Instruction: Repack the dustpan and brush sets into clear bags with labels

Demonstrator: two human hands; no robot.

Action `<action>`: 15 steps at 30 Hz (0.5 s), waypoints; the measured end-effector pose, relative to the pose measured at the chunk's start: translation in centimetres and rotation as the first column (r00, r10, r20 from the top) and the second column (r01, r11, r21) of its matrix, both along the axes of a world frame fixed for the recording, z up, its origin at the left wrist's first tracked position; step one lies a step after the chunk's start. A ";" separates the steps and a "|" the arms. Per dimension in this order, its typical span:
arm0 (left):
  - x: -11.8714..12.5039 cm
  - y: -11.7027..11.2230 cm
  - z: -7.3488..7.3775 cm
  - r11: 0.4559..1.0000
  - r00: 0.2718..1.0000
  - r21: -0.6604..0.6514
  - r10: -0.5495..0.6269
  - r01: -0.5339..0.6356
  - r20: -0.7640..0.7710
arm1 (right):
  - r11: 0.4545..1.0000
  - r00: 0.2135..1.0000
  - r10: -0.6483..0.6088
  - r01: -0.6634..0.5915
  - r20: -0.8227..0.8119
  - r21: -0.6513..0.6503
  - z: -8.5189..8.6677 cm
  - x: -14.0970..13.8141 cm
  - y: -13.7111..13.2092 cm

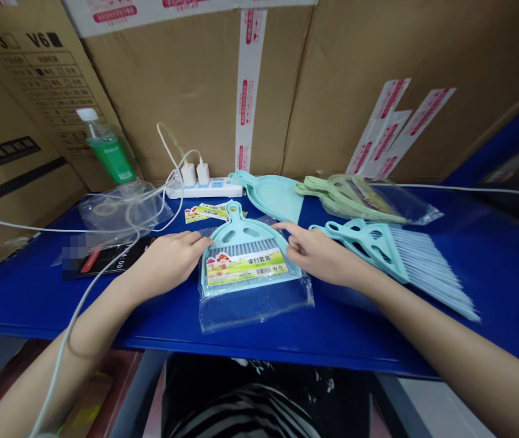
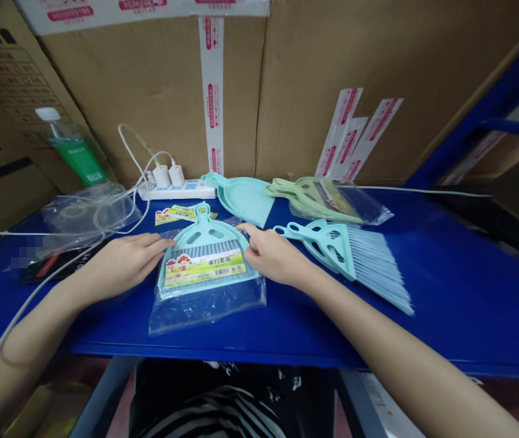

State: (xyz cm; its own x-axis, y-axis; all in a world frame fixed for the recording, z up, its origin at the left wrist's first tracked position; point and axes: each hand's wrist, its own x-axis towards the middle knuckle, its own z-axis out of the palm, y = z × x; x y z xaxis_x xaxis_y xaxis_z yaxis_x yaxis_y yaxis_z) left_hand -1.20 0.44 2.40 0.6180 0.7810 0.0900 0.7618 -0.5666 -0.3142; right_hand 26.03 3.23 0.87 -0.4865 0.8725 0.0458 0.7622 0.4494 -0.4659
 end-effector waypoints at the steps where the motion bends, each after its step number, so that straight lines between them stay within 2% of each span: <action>1: 0.0 0.0 0.0 1.000 1.000 0.001 -0.001 0.001 0.002 | 1.000 1.000 0.005 -0.005 -0.004 0.006 0.0 0.0 0.0; 15: 0.0 0.0 0.0 1.000 1.000 0.003 0.008 -0.008 0.007 | 0.999 0.999 -0.016 0.016 0.031 -0.028 0.3 -0.1 -0.2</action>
